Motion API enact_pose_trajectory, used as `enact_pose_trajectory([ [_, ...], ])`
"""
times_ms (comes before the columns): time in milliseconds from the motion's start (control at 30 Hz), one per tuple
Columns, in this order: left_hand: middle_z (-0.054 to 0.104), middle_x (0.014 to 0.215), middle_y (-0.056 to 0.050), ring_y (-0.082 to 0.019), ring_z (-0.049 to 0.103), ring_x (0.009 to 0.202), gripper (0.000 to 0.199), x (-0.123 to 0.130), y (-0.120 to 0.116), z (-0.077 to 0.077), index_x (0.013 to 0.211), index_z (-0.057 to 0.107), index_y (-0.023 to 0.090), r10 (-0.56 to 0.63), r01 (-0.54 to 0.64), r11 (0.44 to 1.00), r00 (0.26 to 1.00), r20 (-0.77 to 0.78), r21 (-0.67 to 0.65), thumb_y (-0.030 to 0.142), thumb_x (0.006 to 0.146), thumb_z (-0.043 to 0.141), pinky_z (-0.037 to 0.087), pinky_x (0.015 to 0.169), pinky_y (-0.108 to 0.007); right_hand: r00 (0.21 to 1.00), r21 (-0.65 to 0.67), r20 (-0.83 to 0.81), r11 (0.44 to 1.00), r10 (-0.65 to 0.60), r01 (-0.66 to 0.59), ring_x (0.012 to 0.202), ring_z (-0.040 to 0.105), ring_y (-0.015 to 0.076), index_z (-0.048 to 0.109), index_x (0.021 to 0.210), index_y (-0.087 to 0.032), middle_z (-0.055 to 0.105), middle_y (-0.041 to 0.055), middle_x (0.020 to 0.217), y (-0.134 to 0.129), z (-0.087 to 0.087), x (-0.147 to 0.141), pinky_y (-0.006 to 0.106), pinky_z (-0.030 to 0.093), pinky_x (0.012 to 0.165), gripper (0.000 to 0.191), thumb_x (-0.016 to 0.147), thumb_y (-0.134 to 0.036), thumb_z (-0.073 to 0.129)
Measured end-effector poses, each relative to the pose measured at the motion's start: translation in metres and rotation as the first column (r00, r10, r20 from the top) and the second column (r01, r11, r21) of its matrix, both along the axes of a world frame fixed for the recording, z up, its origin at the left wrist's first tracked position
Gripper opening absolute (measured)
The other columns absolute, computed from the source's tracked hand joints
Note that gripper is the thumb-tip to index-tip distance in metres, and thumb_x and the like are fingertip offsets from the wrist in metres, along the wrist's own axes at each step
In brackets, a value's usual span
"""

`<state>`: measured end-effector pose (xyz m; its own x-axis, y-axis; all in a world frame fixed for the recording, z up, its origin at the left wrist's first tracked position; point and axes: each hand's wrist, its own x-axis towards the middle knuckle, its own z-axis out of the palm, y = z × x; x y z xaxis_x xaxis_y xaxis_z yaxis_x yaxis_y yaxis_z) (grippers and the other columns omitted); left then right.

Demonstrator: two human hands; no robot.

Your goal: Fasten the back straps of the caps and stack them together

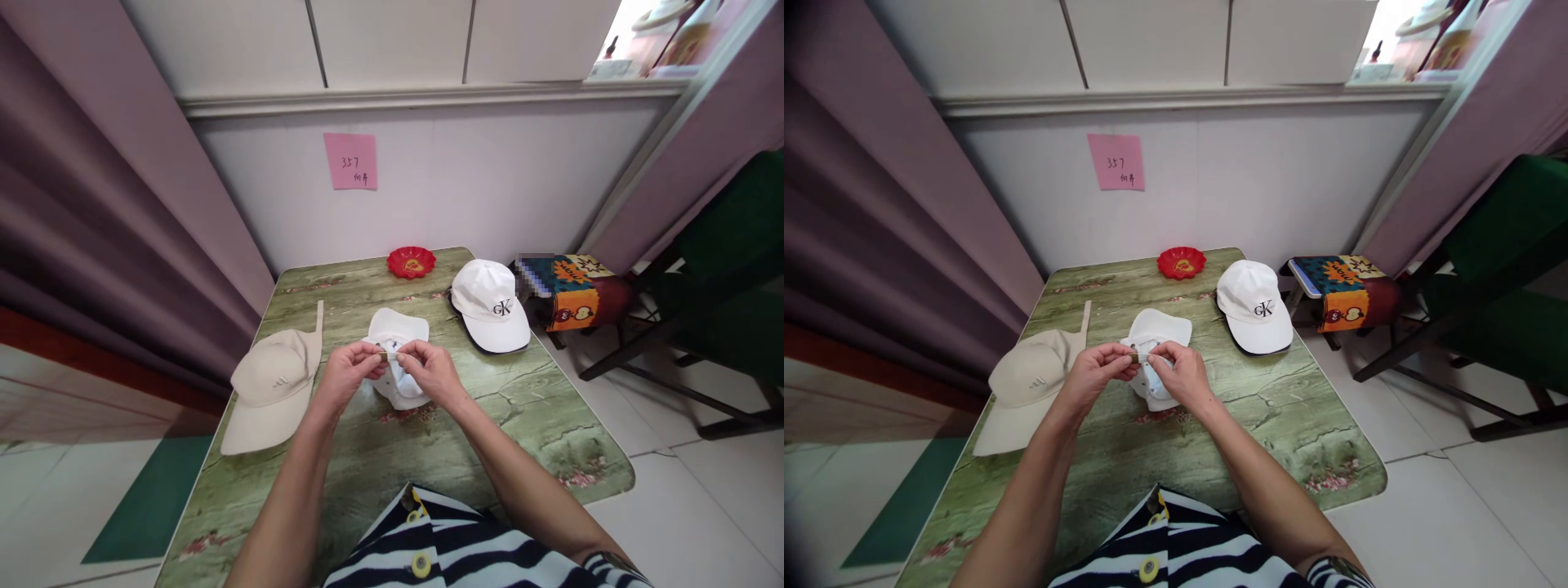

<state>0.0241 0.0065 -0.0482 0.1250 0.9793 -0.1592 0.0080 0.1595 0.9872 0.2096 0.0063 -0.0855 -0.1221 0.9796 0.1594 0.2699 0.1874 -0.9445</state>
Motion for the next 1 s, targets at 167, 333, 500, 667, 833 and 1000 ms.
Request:
enact_pose_trajectory([
  [167, 0.074, 0.073, -0.006, -0.017, 0.069, 0.066, 0.038, -0.001, 0.000, 0.002, 0.086, 0.070, 0.014, -0.047, 0.047, 0.999, 0.999, -0.003, 0.001, 0.042, 0.064, 0.084, 0.054, 0.065, -0.028, 1.000, -0.004, 0.025, 1.000, 0.006, -0.006, 0.060, 0.054, 0.0129, 0.071, 0.084, -0.018, 0.067, 0.0006, 0.068, 0.001, -0.002, 0.005, 0.023, 0.038, 0.058, 0.023, 0.085, -0.038, 0.060],
  [333, 0.074, 0.075, -0.006, -0.018, 0.069, 0.067, 0.035, -0.001, -0.001, 0.003, 0.087, 0.068, 0.014, -0.096, 0.096, 0.995, 0.995, 0.005, 0.009, 0.040, 0.069, 0.082, 0.054, 0.067, -0.029, 0.998, 0.003, 0.055, 1.000, 0.022, -0.022, 0.059, 0.053, 0.0124, 0.070, 0.084, -0.019, 0.066, -0.0005, 0.068, 0.000, 0.004, 0.005, 0.023, 0.038, 0.059, 0.023, 0.086, -0.037, 0.057],
  [500, 0.075, 0.077, -0.006, -0.019, 0.070, 0.069, 0.033, -0.004, -0.002, 0.004, 0.089, 0.068, 0.015, -0.126, 0.125, 0.992, 0.992, 0.019, 0.008, 0.039, 0.071, 0.080, 0.055, 0.069, -0.031, 0.997, 0.015, 0.058, 0.999, 0.048, -0.049, 0.060, 0.054, 0.0130, 0.069, 0.082, -0.019, 0.065, -0.0009, 0.067, -0.002, 0.009, 0.006, 0.023, 0.039, 0.060, 0.023, 0.087, -0.037, 0.056],
  [667, 0.075, 0.076, -0.006, -0.019, 0.069, 0.069, 0.033, -0.002, -0.003, 0.002, 0.091, 0.068, 0.014, -0.160, 0.160, 0.987, 0.987, 0.026, 0.009, 0.040, 0.073, 0.079, 0.055, 0.070, -0.031, 0.996, 0.025, 0.055, 0.997, 0.068, -0.070, 0.061, 0.054, 0.0132, 0.069, 0.083, -0.018, 0.066, -0.0009, 0.068, -0.003, 0.013, 0.004, 0.024, 0.039, 0.061, 0.022, 0.087, -0.036, 0.055],
  [833, 0.075, 0.075, -0.007, -0.018, 0.069, 0.068, 0.034, 0.001, -0.003, -0.001, 0.091, 0.069, 0.013, -0.158, 0.158, 0.987, 0.986, 0.044, 0.007, 0.040, 0.072, 0.080, 0.055, 0.070, -0.030, 0.996, 0.038, 0.059, 0.996, 0.073, -0.075, 0.064, 0.055, 0.0131, 0.069, 0.082, -0.019, 0.067, -0.0006, 0.071, -0.003, 0.013, 0.001, 0.023, 0.040, 0.063, 0.023, 0.087, -0.036, 0.056],
  [1000, 0.075, 0.074, -0.007, -0.017, 0.068, 0.066, 0.033, -0.004, -0.002, 0.000, 0.087, 0.069, 0.013, -0.107, 0.107, 0.994, 0.993, 0.048, 0.000, 0.039, 0.070, 0.081, 0.055, 0.068, -0.029, 0.996, -0.050, -0.041, 0.995, 0.079, -0.081, 0.062, 0.054, 0.0128, 0.071, 0.088, -0.016, 0.066, 0.0004, 0.070, 0.000, 0.008, 0.007, 0.023, 0.040, 0.060, 0.028, 0.085, -0.043, 0.061],
])
